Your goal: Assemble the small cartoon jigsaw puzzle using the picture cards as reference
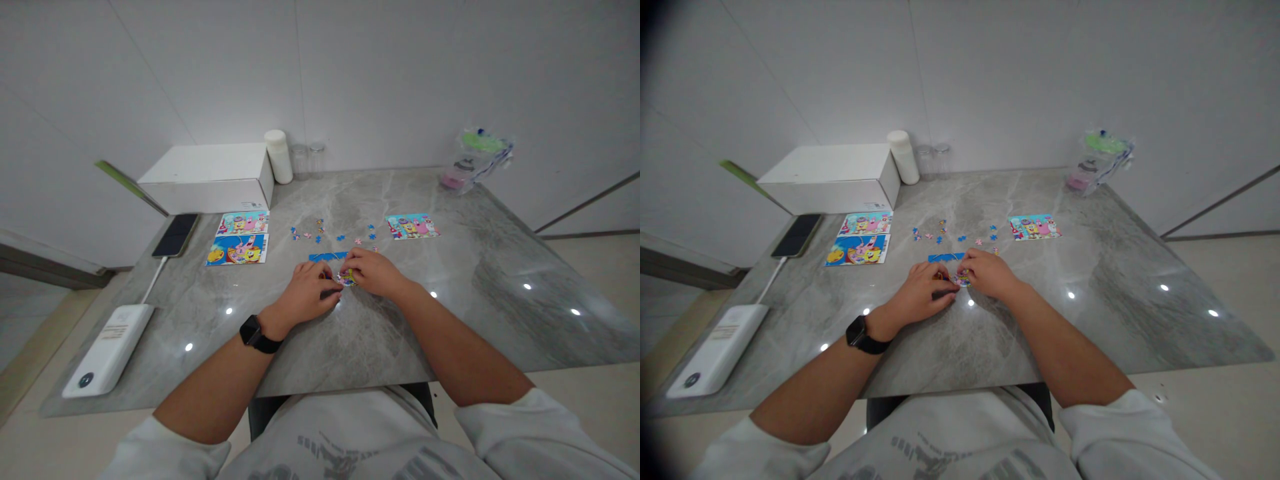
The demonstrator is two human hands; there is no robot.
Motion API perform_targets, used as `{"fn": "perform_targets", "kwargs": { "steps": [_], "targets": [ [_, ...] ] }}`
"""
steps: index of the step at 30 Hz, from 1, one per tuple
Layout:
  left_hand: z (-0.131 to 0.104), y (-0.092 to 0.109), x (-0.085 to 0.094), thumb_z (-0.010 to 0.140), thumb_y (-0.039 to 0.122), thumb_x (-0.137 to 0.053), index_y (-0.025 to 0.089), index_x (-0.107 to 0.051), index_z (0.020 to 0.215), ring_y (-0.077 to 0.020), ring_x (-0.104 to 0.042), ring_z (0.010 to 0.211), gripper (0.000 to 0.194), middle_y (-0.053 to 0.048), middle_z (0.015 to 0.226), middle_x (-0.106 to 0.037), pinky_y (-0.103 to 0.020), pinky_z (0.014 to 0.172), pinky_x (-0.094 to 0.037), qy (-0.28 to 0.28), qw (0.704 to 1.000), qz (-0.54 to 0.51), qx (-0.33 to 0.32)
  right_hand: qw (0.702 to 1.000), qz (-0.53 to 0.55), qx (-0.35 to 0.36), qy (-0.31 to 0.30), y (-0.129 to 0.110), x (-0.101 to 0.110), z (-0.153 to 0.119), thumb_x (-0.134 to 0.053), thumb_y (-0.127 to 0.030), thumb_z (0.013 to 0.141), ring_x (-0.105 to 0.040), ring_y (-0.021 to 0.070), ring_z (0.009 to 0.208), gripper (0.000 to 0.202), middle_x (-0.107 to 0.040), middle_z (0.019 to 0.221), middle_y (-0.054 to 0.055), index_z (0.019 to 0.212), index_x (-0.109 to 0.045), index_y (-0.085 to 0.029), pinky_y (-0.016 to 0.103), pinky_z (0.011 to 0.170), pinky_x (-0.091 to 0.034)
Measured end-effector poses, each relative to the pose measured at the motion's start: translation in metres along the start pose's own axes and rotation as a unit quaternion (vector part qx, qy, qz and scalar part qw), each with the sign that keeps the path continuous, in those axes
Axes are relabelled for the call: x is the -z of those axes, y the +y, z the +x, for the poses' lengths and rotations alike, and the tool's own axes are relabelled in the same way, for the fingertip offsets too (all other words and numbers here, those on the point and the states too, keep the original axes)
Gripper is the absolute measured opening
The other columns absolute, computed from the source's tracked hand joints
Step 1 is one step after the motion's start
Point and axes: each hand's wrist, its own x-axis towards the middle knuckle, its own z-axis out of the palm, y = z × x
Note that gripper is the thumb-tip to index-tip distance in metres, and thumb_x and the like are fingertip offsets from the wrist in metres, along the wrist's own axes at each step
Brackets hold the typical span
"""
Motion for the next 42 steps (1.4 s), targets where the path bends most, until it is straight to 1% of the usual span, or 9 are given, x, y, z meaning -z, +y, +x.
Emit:
{"fn": "perform_targets", "kwargs": {
  "steps": [4,12,22,28,32,34,37,40,42],
  "targets": [
    [0.0,0.002,0.002,0.095,0.039,-0.071,0.035,-0.083,0.114,-0.0282,-0.057,0.116,0.023,-0.008,0.118,-0.066,-0.051,0.107,-0.042,-0.003,1.0,0.001,0.002,1.0,-0.016,-0.014,-0.016,-0.001,0.002,0.0,-0.059,-0.008,0.091,-0.067,0.0216,0.103,0.032,-0.071,0.11,0.008,0.102,-0.085,-0.024,0.032,0.096,-0.05],
    [0.0,0.001,0.001,0.095,0.04,-0.072,0.034,-0.083,0.113,-0.0278,-0.058,0.114,0.022,-0.007,0.118,-0.066,-0.05,0.103,-0.043,0.004,1.0,0.007,-0.001,0.997,-0.039,-0.058,0.016,0.0,0.006,-0.002,-0.055,-0.01,0.095,-0.065,0.022,0.115,0.03,-0.071,0.115,0.008,0.105,-0.081,-0.023,0.033,0.104,-0.048],
    [0.0,0.0,0.0,0.095,0.039,-0.072,0.033,-0.082,0.116,-0.0272,-0.059,0.114,0.024,-0.008,0.118,-0.067,-0.049,0.105,-0.043,0.006,1.0,0.01,-0.01,0.997,-0.046,-0.044,-0.043,-0.007,0.008,-0.003,-0.057,-0.014,0.096,-0.068,0.0202,0.104,0.028,-0.071,0.111,0.007,0.104,-0.082,-0.023,0.03,0.095,-0.05],
    [-0.001,-0.001,-0.002,0.096,0.038,-0.071,0.031,-0.081,0.117,-0.0259,-0.062,0.113,0.024,-0.007,0.118,-0.069,-0.048,0.105,-0.043,0.0,1.0,0.006,-0.026,0.997,-0.051,-0.053,0.017,0.004,0.021,-0.007,-0.061,-0.02,0.098,-0.065,0.024,0.121,0.023,-0.073,0.115,0.009,0.108,-0.081,-0.024,0.033,0.101,-0.049],
    [-0.001,0.0,-0.003,0.097,0.037,-0.07,0.03,-0.08,0.117,-0.0253,-0.064,0.112,0.023,-0.006,0.117,-0.071,-0.048,0.104,-0.044,0.004,1.0,-0.004,-0.027,0.995,-0.049,-0.077,0.051,0.019,0.032,-0.013,-0.063,-0.022,0.096,-0.068,0.0227,0.105,0.019,-0.075,0.112,0.008,0.106,-0.08,-0.024,0.033,0.093,-0.051],
    [0.0,-0.003,-0.002,0.098,0.035,-0.068,0.029,-0.078,0.119,-0.025,-0.065,0.112,0.024,-0.006,0.118,-0.072,-0.047,0.103,-0.045,0.015,1.0,-0.016,-0.017,0.994,-0.049,-0.076,0.069,0.027,0.036,-0.015,-0.062,-0.02,0.095,-0.068,0.022,0.1,0.02,-0.076,0.108,0.007,0.106,-0.079,-0.023,0.033,0.091,-0.05],
    [0.002,-0.014,0.004,0.097,0.032,-0.067,0.027,-0.073,0.123,-0.0268,-0.065,0.114,0.027,-0.007,0.119,-0.072,-0.047,0.103,-0.047,0.06,0.998,-0.013,0.034,0.994,-0.042,-0.065,0.078,0.037,0.038,-0.017,-0.062,-0.021,0.094,-0.068,0.0212,0.095,0.022,-0.075,0.109,0.008,0.11,-0.077,-0.022,0.033,0.089,-0.05],
    [0.001,-0.029,0.012,0.093,0.03,-0.069,0.024,-0.067,0.127,-0.0294,-0.063,0.12,0.034,-0.009,0.125,-0.071,-0.048,0.105,-0.048,0.104,0.991,0.004,0.089,0.997,-0.036,-0.054,0.047,0.041,0.036,-0.017,-0.065,-0.022,0.092,-0.068,0.0208,0.093,0.025,-0.076,0.11,0.008,0.114,-0.077,-0.022,0.033,0.087,-0.05],
    [-0.001,-0.038,0.015,0.091,0.031,-0.072,0.023,-0.064,0.13,-0.0311,-0.062,0.124,0.041,-0.01,0.132,-0.07,-0.049,0.107,-0.048,0.105,0.989,0.013,0.104,0.998,-0.03,-0.043,0.022,0.04,0.033,-0.017,-0.067,-0.021,0.09,-0.069,0.0216,0.096,0.03,-0.076,0.112,0.007,0.118,-0.076,-0.023,0.034,0.089,-0.051]
  ]
}}
